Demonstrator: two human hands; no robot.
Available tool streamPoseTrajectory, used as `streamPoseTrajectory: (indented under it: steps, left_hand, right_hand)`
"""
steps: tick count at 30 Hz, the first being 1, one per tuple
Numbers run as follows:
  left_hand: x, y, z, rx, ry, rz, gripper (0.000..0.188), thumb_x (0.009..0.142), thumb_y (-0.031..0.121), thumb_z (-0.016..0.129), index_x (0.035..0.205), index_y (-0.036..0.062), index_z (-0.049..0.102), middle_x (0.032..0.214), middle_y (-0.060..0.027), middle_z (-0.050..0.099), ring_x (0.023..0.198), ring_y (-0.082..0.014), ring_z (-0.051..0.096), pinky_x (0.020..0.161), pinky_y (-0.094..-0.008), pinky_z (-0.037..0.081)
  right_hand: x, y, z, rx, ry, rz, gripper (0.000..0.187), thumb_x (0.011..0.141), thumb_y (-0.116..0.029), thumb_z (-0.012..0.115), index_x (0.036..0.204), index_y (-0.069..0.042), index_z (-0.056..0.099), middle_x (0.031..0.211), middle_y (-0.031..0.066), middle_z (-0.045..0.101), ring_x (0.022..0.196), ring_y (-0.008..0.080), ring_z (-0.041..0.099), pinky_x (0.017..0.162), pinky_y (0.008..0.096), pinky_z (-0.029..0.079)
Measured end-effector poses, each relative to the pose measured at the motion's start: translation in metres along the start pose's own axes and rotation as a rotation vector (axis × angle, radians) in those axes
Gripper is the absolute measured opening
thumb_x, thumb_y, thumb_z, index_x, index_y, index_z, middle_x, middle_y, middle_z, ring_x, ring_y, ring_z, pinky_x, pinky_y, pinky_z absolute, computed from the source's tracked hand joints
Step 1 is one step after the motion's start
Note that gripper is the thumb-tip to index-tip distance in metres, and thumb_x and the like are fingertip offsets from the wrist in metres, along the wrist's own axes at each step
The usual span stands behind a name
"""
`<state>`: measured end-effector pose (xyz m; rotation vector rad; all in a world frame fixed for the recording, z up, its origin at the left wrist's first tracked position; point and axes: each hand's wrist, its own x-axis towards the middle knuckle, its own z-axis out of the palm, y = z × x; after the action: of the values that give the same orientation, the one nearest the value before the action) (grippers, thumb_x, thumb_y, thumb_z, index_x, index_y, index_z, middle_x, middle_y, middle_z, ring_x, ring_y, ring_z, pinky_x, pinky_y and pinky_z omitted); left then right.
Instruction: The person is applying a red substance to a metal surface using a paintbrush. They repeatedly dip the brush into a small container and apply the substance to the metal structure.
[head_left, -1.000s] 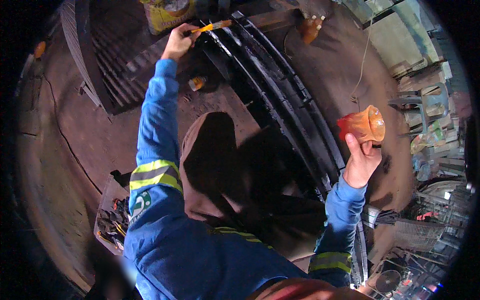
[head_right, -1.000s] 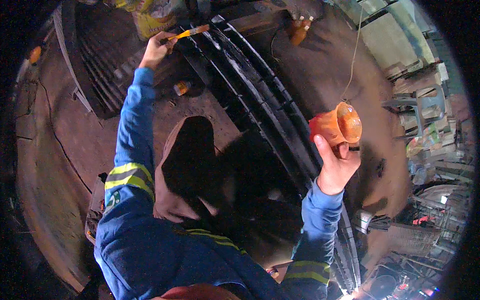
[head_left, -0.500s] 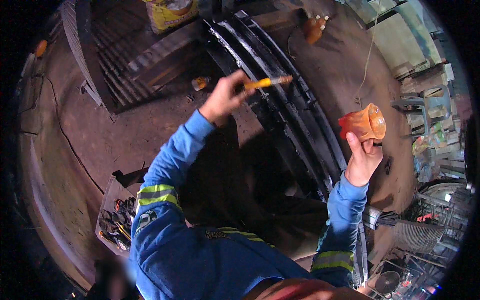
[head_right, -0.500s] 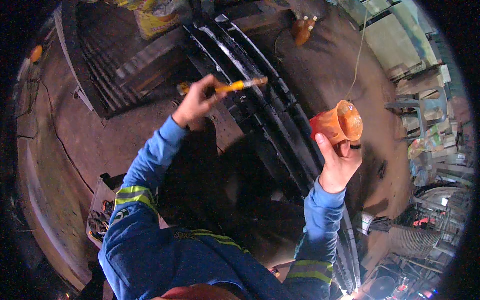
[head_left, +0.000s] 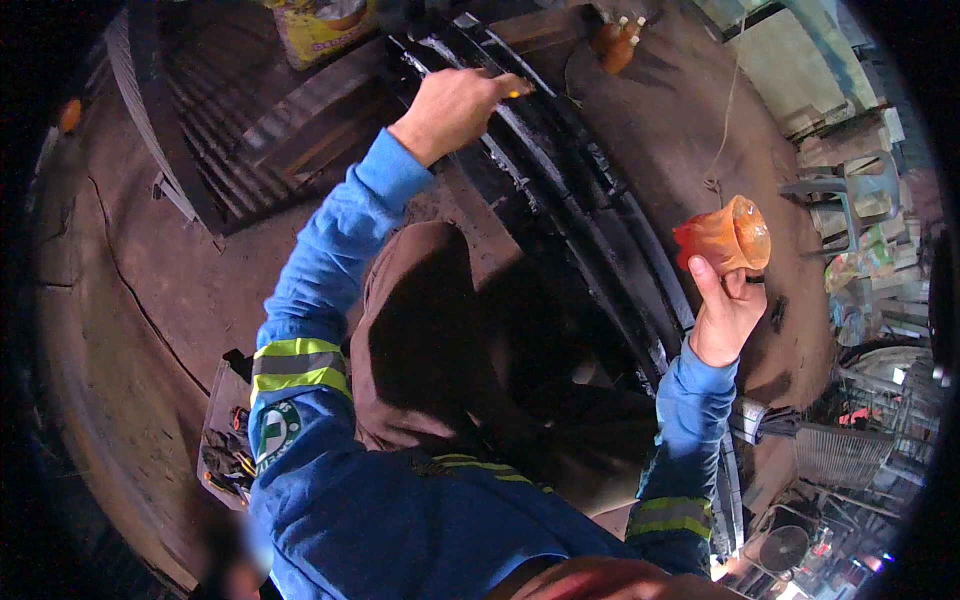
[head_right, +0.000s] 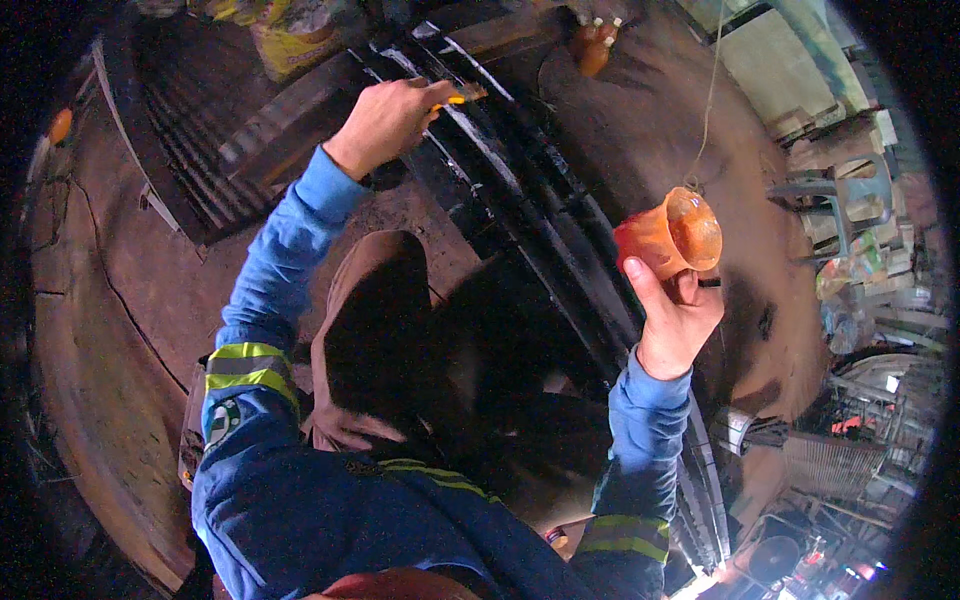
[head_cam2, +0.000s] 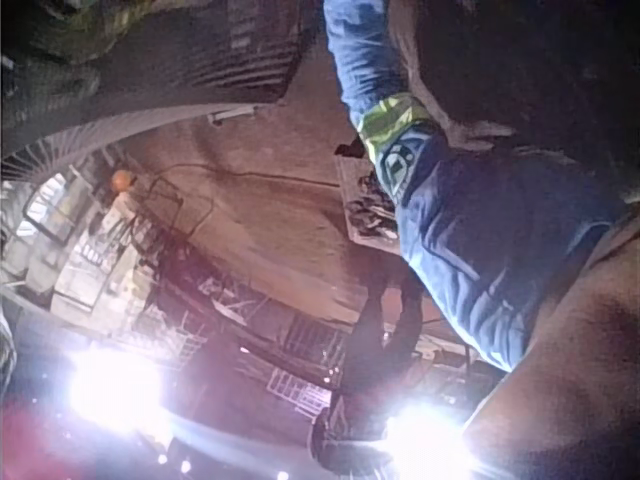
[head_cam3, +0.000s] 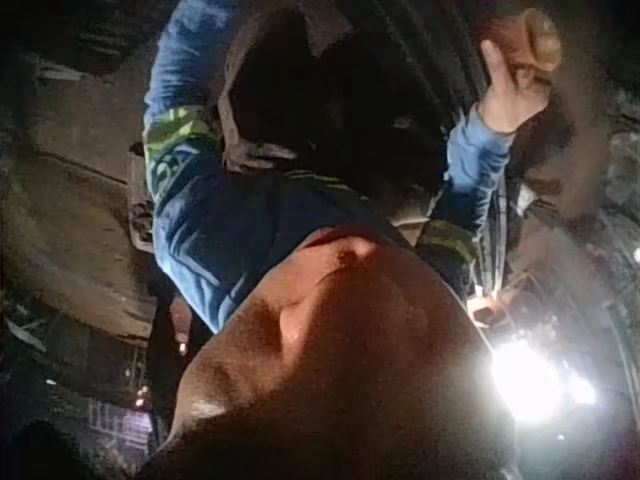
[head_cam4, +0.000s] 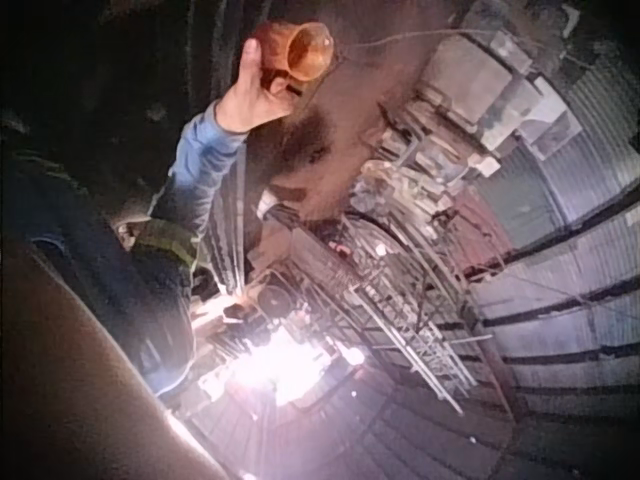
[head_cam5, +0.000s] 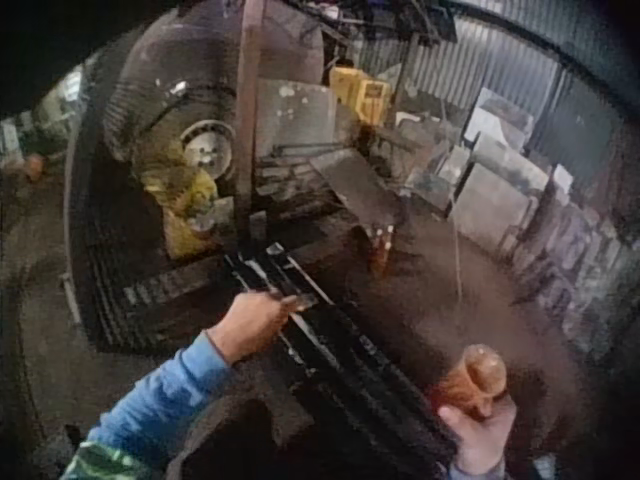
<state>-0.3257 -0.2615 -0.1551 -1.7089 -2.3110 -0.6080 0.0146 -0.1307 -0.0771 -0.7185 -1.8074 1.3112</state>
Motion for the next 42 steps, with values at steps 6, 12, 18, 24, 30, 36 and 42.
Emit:
streamPoseTrajectory:
  steps: [6, 12, 18, 24, 30, 36, 42]
  left_hand:
    - [0.096, -0.04, -0.045, -0.037, -0.063, 0.27, 0.018, 0.077, 0.012, 0.074, 0.09, 0.0064, 0.063, 0.085, -0.0152, 0.066, 0.086, -0.0356, 0.066, 0.072, -0.0453, 0.051]
    - [0.15, -0.044, -0.023, 0.104, -0.478, 0.377, 0.021, 0.08, 0.022, 0.074, 0.079, 0.0045, 0.064, 0.075, -0.0149, 0.061, 0.071, -0.0333, 0.061, 0.061, -0.044, 0.045]
    - [0.124, -0.003, -0.035, -0.101, -0.494, 0.404, 0.019, 0.077, 0.012, 0.076, 0.089, 0.0056, 0.062, 0.089, -0.0137, 0.066, 0.087, -0.0337, 0.065, 0.072, -0.0424, 0.049]
    - [0.005, -0.019, -0.036, -0.34, 0.112, -0.113, 0.015, 0.085, 0.009, 0.069, 0.095, -0.0013, 0.064, 0.088, -0.0191, 0.069, 0.086, -0.0374, 0.067, 0.074, -0.0396, 0.052]
    - [-0.032, 0.087, 0.084, -0.451, 0.288, -0.727, 0.035, 0.083, 0.011, 0.066, 0.107, -0.0001, 0.044, 0.082, -0.0296, 0.065, 0.077, -0.048, 0.065, 0.069, -0.0528, 0.052]
    - [-0.07, 0.185, 0.052, -0.759, 0.162, -0.723, 0.027, 0.09, 0.006, 0.059, 0.109, -0.0002, 0.041, 0.077, -0.0287, 0.062, 0.072, -0.0478, 0.064, 0.063, -0.0526, 0.05]
    - [-0.04, 0.169, 0.078, -0.674, 0.311, -0.772, 0.03, 0.087, 0.004, 0.06, 0.107, -0.0006, 0.039, 0.085, -0.0307, 0.061, 0.079, -0.0498, 0.062, 0.068, -0.0542, 0.051]
  right_hand:
    - [0.002, -0.006, 0.006, 0.036, -0.011, -0.024, 0.057, 0.074, 0.007, 0.08, 0.126, 0.005, 0.057, 0.118, 0.0137, 0.065, 0.108, 0.0207, 0.064, 0.098, 0.0348, 0.048]
    - [0.002, -0.006, 0.007, 0.086, 0.019, -0.019, 0.06, 0.073, 0.009, 0.08, 0.127, 0.004, 0.055, 0.12, 0.0141, 0.064, 0.11, 0.0224, 0.063, 0.098, 0.0366, 0.05]
    - [0.0, -0.005, 0.005, 0.072, 0.021, -0.011, 0.059, 0.074, 0.009, 0.079, 0.126, 0.003, 0.055, 0.12, 0.0141, 0.063, 0.11, 0.0224, 0.063, 0.098, 0.0363, 0.05]
    - [-0.001, -0.014, 0.0, 0.08, 0.047, -0.033, 0.059, 0.074, 0.008, 0.08, 0.127, 0.003, 0.055, 0.121, 0.0136, 0.063, 0.11, 0.0221, 0.063, 0.098, 0.0365, 0.05]
    - [0.002, -0.003, 0.003, 0.105, 0.077, -0.005, 0.06, 0.073, 0.005, 0.083, 0.126, 0.003, 0.056, 0.122, 0.0128, 0.063, 0.11, 0.0213, 0.062, 0.099, 0.0361, 0.05]
    - [0.003, -0.003, 0.003, 0.099, 0.085, -0.028, 0.059, 0.072, 0.003, 0.084, 0.125, 0.002, 0.057, 0.119, 0.0119, 0.064, 0.11, 0.0201, 0.062, 0.097, 0.0351, 0.049]
    - [0.009, -0.01, 0.008, 0.113, 0.062, -0.034, 0.06, 0.073, 0.002, 0.084, 0.126, 0.002, 0.056, 0.118, 0.0116, 0.065, 0.109, 0.0205, 0.063, 0.097, 0.0354, 0.049]
